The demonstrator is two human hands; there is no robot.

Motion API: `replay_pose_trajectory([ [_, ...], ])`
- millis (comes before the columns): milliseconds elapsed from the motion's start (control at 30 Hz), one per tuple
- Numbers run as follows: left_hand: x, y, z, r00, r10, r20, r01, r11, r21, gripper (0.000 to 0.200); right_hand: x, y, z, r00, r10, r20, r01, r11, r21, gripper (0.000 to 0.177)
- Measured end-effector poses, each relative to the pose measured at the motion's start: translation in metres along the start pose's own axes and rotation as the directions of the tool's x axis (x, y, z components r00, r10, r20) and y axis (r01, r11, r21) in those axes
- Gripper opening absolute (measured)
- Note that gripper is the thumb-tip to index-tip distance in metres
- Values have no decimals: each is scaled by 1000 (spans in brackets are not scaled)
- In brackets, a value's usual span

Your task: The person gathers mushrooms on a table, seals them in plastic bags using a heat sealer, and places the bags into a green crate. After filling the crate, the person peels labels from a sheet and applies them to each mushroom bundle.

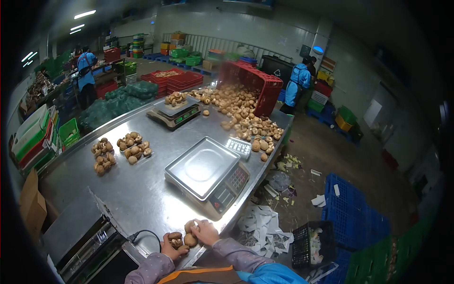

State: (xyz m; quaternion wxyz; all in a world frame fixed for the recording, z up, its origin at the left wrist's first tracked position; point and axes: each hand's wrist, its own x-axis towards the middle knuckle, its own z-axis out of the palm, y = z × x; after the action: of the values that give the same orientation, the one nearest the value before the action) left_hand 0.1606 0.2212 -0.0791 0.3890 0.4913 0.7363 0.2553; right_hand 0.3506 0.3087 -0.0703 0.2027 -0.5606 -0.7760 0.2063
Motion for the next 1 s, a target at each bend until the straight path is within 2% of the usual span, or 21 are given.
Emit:
replay_pose_trajectory([
  [267,6,-13,4,999,16,47,-10,992,-123,117,12,13,6,999,17,39,-17,1000,-17,47],
  [300,7,-15,6,998,29,60,-20,989,-143,119,23,26,9,971,115,208,-161,961,223,51],
  [333,4,-10,4,998,28,63,-19,989,-146,119,28,30,7,906,162,391,-331,846,418,55],
  [367,0,-4,1,998,-1,63,10,991,-137,120,27,34,6,905,165,392,-335,845,416,55],
  [433,-5,6,-5,997,-32,65,39,991,-125,121,28,37,-3,962,111,248,-224,840,494,57],
  [500,-6,11,-6,996,-71,62,76,994,-77,123,27,28,-12,964,115,239,-221,850,479,54],
  [567,0,-1,0,997,-52,54,54,998,-45,125,30,11,-24,860,143,491,-331,888,321,51],
  [600,3,-7,3,999,-33,44,33,999,-12,127,30,15,-16,860,143,490,-330,888,320,51],
  [633,5,-10,4,999,-32,43,33,999,-12,127,30,21,-4,901,138,412,-260,931,255,49],
  [667,6,-13,5,998,-31,62,37,995,-96,126,29,30,10,935,124,332,-193,964,182,48],
  [700,6,-15,6,996,-28,82,43,983,-180,125,30,41,23,935,124,332,-192,964,183,48],
  [767,9,-20,8,996,-26,88,42,983,-180,125,30,46,29,958,-28,287,-19,987,159,41],
  [800,10,-21,9,995,-23,95,40,983,-182,124,29,50,31,957,-29,287,-17,988,156,41],
  [867,11,-23,11,995,-31,90,47,981,-186,124,25,22,-1,930,141,341,-217,956,196,42],
  [1000,5,-13,5,994,-48,98,64,984,-168,122,23,21,2,943,136,303,-194,966,172,42],
])
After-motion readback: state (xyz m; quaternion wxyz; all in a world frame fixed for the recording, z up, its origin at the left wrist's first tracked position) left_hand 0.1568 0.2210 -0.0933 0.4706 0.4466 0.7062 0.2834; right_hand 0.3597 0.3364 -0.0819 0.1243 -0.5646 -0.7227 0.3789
